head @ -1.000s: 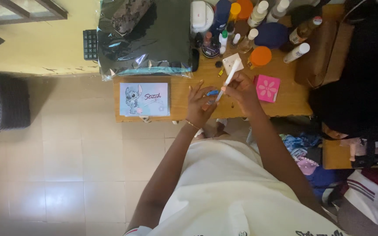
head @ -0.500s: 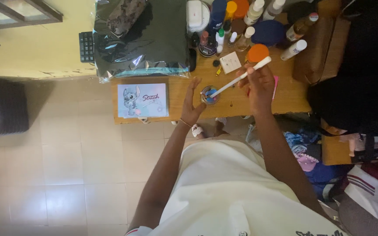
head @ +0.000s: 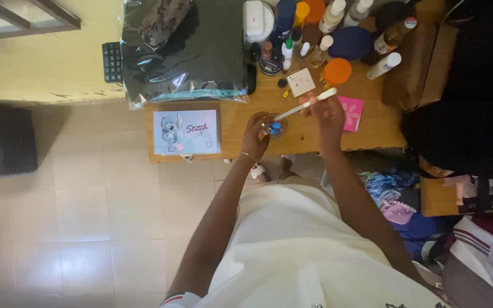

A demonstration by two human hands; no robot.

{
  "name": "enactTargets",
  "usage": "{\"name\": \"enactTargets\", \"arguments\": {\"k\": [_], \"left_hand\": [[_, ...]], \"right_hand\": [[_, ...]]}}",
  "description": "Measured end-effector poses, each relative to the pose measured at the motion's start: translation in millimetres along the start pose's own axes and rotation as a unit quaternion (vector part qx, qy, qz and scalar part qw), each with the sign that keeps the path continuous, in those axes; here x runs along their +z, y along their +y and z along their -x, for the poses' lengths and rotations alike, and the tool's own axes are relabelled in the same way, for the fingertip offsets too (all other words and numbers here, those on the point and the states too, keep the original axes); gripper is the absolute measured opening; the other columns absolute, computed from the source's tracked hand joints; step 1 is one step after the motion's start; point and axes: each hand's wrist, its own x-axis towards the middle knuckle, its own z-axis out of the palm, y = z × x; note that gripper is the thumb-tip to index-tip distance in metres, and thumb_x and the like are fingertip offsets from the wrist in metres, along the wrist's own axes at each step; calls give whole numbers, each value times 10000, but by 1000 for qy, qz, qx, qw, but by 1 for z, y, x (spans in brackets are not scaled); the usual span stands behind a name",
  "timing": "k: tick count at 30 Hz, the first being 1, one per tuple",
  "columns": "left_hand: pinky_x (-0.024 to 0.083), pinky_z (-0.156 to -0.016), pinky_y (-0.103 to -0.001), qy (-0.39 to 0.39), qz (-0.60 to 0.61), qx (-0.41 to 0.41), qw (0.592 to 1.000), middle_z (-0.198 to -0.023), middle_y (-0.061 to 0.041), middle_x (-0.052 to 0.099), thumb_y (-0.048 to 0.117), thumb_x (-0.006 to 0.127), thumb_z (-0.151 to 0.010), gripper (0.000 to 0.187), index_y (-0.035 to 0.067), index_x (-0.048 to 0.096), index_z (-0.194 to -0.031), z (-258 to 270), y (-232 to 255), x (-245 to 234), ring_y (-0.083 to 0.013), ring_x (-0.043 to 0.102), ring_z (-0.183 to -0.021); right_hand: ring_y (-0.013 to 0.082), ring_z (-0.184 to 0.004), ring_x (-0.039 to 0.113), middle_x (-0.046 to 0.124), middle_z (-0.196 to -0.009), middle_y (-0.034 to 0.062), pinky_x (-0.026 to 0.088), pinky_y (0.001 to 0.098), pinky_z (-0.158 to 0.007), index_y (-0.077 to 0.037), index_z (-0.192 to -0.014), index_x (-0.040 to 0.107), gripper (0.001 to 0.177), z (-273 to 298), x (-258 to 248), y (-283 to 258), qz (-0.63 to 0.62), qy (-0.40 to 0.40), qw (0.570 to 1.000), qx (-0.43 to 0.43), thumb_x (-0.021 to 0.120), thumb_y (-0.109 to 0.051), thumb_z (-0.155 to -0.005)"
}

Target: The recorder is crafting or assembling items using ribbons, tape, and small tools at a dresser.

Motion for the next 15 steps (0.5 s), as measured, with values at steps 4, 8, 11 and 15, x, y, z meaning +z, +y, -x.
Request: {"name": "enactTargets", "arguments": {"k": [4,8,11,15], "left_hand": [[524,-1070,-418,9,-15,-12,1000,-1361,-148,583,-139,691,-741,565,91,680,-1256,2,4,1,-367,594,-1286],[606,-981,-331,4,96,-78,992,-1377,-107,532,-183,646,-767,548,89,661,-1242,4,8,-1,-280,605,-1283],[602,-984,-330,-4,126,-91,988,-1389,-96,523,-212,626,-763,559,80,663,-1239,5,8,-1,-263,604,-1291],[597,-1012,-341,5,143,-84,986,-1388,-95,519,-215,626,-778,561,73,659,-1258,6,2,4,-268,589,-1312]], "right_hand": [[127,-820,671,750,-1039,106,550,278,-749,-17,-1178,639,240,1,6,1,23,-23,999,0,641,-229,-1067],[137,-920,684,727,-1098,95,553,283,-799,-27,-1204,615,212,3,9,1,40,-43,997,-42,615,-219,-1112],[150,-1019,705,701,-1136,82,573,290,-823,-35,-1206,604,180,0,8,11,48,-53,996,-58,602,-193,-1120],[156,-1046,708,739,-1130,91,581,301,-888,-27,-1186,635,158,0,2,50,81,-113,990,-6,608,-150,-1091]]}}
